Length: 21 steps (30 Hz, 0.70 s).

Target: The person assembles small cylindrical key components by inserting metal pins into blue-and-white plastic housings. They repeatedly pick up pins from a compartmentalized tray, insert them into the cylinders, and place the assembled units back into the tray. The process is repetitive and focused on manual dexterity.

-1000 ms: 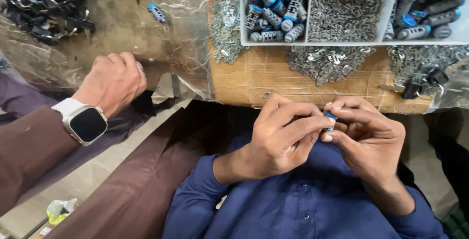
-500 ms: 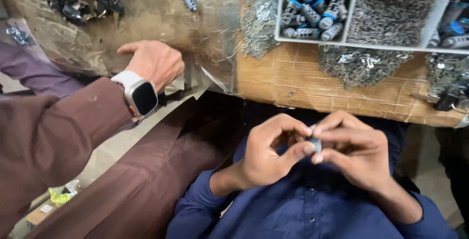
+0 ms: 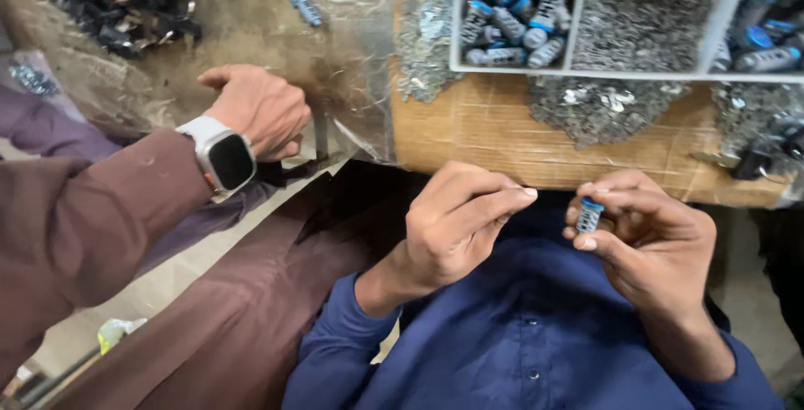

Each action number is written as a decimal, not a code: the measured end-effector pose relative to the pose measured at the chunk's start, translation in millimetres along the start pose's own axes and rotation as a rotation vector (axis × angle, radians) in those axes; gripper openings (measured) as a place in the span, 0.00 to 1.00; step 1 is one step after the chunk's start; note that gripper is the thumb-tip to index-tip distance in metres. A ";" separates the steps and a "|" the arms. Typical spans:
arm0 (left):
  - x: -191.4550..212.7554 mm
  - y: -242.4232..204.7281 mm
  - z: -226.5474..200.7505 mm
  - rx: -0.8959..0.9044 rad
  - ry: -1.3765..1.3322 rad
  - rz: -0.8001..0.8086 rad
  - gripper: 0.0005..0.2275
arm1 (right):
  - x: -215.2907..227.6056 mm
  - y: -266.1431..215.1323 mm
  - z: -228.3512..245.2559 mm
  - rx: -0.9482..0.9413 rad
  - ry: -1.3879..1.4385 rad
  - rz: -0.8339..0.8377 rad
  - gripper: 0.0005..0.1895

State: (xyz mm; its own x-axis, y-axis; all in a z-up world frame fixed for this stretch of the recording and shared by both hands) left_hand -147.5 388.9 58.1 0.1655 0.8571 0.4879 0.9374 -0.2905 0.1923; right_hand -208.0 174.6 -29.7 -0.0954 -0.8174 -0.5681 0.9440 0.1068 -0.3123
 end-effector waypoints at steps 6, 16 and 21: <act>-12.3 18.1 -9.8 0.029 0.221 -0.054 0.10 | 10.7 -0.6 8.3 0.027 0.027 -0.047 0.20; -66.2 26.5 -37.1 -0.224 0.078 0.223 0.15 | 34.2 -17.1 20.7 0.103 -0.053 -0.106 0.20; -90.7 12.0 -4.1 0.404 -0.701 0.428 0.12 | 50.1 -26.1 15.8 0.014 -0.268 -0.117 0.18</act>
State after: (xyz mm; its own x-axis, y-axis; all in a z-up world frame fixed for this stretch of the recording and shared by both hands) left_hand -152.5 305.9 19.7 0.5482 0.8110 -0.2046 0.7674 -0.5850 -0.2625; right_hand -232.4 121.9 -37.9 -0.1186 -0.9445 -0.3064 0.9361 -0.0034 -0.3517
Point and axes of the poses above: each hand's wrist, its own y-axis towards the middle knuckle, its own x-axis out of the back of the hand, z = x × y, the point moved 5 cm from there along y, towards the middle knuckle, and after that the axes turned 3 degrees about y, right-handed, at the moved point
